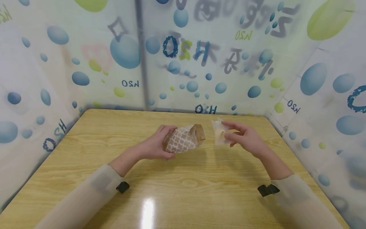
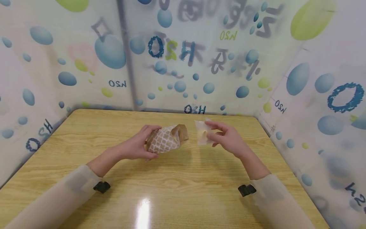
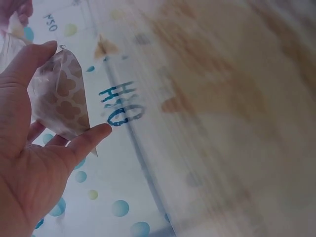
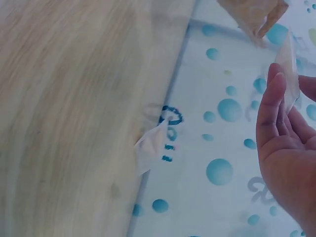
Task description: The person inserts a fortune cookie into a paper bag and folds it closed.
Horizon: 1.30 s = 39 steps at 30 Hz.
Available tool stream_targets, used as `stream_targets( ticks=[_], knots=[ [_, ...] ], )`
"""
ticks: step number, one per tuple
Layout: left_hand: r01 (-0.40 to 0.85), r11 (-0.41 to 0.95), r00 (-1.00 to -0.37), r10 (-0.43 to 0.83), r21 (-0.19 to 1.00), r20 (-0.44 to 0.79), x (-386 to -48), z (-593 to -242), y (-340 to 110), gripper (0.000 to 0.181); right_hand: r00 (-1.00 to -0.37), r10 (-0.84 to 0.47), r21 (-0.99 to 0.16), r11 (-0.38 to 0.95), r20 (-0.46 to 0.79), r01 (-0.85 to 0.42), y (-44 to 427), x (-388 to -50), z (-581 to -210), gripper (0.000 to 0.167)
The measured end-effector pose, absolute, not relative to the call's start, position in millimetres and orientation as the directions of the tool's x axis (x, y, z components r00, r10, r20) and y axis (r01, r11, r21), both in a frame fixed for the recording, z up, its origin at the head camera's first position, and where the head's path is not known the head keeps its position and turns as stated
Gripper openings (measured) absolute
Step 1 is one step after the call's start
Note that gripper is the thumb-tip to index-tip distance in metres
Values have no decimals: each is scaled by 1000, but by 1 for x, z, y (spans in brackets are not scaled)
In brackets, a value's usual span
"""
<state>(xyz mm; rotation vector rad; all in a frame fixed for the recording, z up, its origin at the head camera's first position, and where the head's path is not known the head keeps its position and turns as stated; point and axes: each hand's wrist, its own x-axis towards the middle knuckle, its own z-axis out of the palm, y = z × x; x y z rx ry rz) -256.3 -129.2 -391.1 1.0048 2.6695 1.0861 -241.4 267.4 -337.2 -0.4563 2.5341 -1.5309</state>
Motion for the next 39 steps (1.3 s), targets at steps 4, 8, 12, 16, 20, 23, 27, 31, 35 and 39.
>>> stream_targets(
  ticks=[4, 8, 12, 16, 20, 23, 27, 31, 35, 39],
  knots=[
    [544, 535, -781, 604, 646, 159, -257, -392, -130, 110, -927, -373, -880, 427, 37, -207, 258, -238, -328, 55],
    [538, 535, -783, 603, 651, 152, -256, -391, -129, 109, -902, -430, -864, 439, 38, -245, 248, -237, -323, 51],
    [524, 535, -783, 608, 663, 128, -255, -391, -128, 109, -891, -452, -842, 463, 44, -276, 239, -238, -322, 45],
    [522, 535, -779, 615, 664, 117, -253, -391, -126, 109, -886, -462, -814, 502, 32, -291, 232, -239, -322, 43],
    [538, 529, -767, 631, 657, 121, -253, -392, -124, 107, -886, -464, -780, 547, 21, -305, 227, -241, -321, 43],
    [547, 522, -758, 641, 654, 122, -253, -391, -123, 107, -888, -459, -755, 573, 24, -317, 225, -242, -322, 43],
    [555, 522, -752, 648, 648, 123, -252, -389, -122, 106, -883, -468, -733, 588, 39, -344, 224, -244, -322, 44],
    [556, 527, -752, 648, 643, 120, -252, -389, -122, 107, -882, -468, -712, 601, 55, -363, 222, -245, -323, 43],
    [542, 533, -761, 640, 650, 109, -252, -388, -121, 107, -880, -468, -692, 610, 79, -386, 215, -244, -323, 43],
    [527, 537, -769, 632, 659, 100, -251, -388, -119, 109, -876, -474, -669, 625, 84, -402, 205, -242, -324, 44]
  ],
)
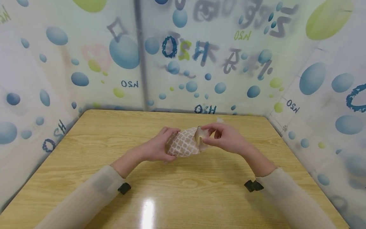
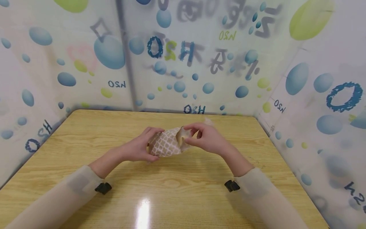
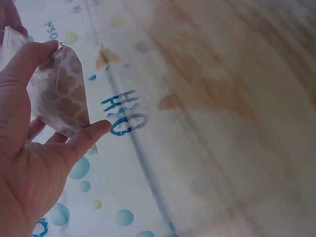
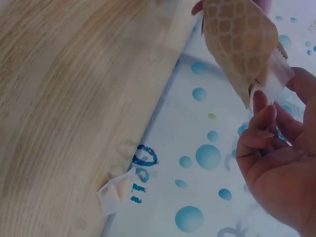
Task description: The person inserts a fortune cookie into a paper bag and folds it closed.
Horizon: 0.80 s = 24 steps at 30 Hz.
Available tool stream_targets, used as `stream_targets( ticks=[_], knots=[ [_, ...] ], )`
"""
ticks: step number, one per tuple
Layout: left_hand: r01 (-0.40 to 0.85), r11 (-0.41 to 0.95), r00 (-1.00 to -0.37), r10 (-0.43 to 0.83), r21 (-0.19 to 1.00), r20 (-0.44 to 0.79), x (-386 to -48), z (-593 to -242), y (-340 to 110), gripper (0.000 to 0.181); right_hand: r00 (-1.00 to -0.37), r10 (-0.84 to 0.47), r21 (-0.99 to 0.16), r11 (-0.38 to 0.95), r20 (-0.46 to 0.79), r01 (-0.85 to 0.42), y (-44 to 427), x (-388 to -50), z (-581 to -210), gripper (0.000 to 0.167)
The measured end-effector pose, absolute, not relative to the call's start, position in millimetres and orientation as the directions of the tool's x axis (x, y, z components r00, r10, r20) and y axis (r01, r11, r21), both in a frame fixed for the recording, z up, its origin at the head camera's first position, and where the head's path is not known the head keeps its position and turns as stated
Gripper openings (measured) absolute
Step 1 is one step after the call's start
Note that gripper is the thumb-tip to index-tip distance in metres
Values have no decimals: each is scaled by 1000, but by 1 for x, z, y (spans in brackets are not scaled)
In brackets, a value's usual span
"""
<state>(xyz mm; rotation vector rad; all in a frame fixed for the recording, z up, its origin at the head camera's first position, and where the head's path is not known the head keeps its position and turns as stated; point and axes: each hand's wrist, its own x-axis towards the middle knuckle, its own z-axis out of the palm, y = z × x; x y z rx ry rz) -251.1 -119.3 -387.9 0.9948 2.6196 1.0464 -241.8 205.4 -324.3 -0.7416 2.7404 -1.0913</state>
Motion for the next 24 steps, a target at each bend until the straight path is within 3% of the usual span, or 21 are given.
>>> stream_targets(
  ticks=[12, 24],
  knots=[
    [518, 518, -778, 616, 680, 123, -254, -389, -122, 107, -887, -430, -735, 545, 168, -403, 220, -242, -334, 49],
    [517, 487, -771, 622, 704, 137, -254, -388, -125, 106, -884, -454, -720, 577, 110, -385, 219, -242, -339, 52]
  ],
)
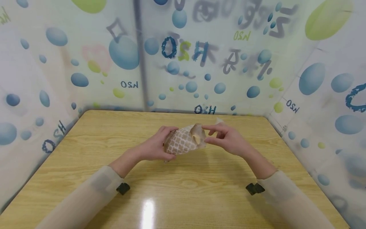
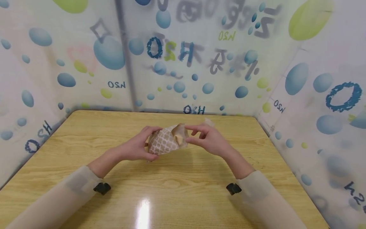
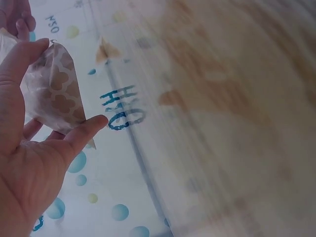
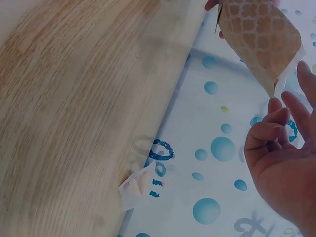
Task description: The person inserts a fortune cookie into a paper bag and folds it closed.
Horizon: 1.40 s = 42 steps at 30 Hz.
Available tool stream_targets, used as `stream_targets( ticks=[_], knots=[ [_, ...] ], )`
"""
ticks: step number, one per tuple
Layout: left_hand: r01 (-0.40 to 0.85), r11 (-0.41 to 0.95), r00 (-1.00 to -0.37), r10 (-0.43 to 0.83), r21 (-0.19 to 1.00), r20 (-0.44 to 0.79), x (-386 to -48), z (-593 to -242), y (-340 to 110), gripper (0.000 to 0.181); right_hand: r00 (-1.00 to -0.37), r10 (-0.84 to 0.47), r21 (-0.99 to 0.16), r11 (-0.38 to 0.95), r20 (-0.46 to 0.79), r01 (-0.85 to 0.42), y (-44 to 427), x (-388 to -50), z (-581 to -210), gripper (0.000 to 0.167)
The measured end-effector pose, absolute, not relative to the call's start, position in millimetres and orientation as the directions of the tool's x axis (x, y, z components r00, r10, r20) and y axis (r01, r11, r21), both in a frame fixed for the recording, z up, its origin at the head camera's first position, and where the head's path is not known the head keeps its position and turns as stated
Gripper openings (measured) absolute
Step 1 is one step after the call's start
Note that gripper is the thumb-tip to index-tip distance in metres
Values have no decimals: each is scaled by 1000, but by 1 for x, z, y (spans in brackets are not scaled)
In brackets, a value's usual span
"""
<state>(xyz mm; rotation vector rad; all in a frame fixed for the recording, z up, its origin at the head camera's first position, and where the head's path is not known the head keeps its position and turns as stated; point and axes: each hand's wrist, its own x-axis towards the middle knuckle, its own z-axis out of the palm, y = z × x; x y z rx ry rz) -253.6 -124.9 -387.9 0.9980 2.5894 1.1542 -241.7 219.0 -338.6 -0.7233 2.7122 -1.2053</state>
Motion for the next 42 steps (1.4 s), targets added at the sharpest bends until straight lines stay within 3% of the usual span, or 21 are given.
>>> stream_targets(
  ticks=[42],
  knots=[
    [508, 456, -761, 635, 731, 133, -256, -392, -122, 104, -865, -494, -699, 590, 83, -404, 202, -244, -346, 52]
  ],
)
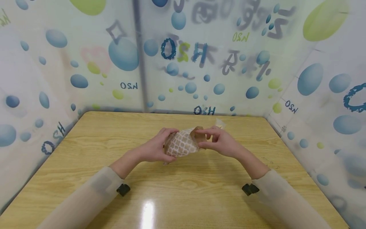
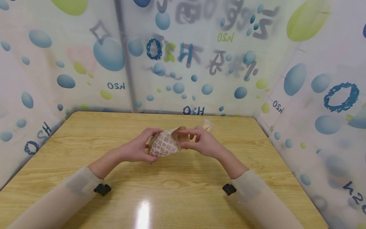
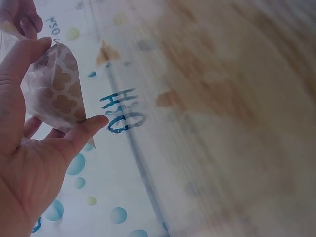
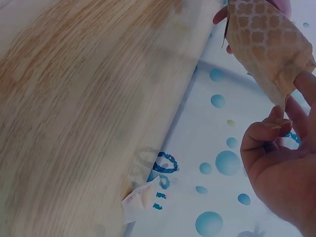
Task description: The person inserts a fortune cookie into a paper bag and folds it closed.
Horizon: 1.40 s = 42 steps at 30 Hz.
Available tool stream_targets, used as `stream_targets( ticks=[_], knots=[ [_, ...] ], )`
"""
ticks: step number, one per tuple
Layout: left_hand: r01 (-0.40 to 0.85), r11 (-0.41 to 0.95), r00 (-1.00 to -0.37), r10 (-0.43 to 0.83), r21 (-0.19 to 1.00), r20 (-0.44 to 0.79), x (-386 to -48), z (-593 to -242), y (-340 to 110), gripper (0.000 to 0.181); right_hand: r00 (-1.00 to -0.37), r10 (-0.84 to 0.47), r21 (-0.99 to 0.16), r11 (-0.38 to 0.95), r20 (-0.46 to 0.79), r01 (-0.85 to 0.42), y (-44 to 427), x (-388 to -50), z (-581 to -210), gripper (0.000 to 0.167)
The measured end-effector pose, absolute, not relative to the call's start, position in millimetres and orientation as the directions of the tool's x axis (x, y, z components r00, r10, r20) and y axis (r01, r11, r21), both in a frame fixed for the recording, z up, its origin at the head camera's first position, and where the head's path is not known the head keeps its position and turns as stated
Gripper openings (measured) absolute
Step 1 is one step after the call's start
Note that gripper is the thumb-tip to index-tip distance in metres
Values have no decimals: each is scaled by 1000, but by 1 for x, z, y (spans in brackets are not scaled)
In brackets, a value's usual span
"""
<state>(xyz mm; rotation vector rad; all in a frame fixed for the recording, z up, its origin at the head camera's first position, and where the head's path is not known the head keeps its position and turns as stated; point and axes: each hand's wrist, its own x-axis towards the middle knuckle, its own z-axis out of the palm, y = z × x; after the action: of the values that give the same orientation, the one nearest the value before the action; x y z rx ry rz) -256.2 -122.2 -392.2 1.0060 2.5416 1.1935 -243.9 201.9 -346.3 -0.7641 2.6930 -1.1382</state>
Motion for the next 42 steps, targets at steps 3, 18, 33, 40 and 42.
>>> stream_targets(
  ticks=[3, 18, 33, 40, 42],
  knots=[
    [513, 465, -762, 633, 721, 135, -256, -392, -124, 104, -860, -501, -699, 582, 92, -415, 208, -245, -348, 50],
    [518, 485, -768, 626, 705, 134, -256, -389, -129, 105, -951, -308, -759, 613, 29, -222, 274, -278, -370, 46],
    [518, 481, -769, 624, 707, 138, -256, -390, -129, 105, -979, -184, -714, 697, -87, -67, 292, -345, -390, 56],
    [514, 482, -771, 623, 710, 135, -257, -390, -130, 106, -976, -174, -683, 729, -129, -40, 286, -355, -398, 56],
    [514, 483, -771, 622, 709, 135, -257, -390, -130, 106, -974, -175, -665, 746, -142, -37, 284, -355, -399, 55]
  ],
)
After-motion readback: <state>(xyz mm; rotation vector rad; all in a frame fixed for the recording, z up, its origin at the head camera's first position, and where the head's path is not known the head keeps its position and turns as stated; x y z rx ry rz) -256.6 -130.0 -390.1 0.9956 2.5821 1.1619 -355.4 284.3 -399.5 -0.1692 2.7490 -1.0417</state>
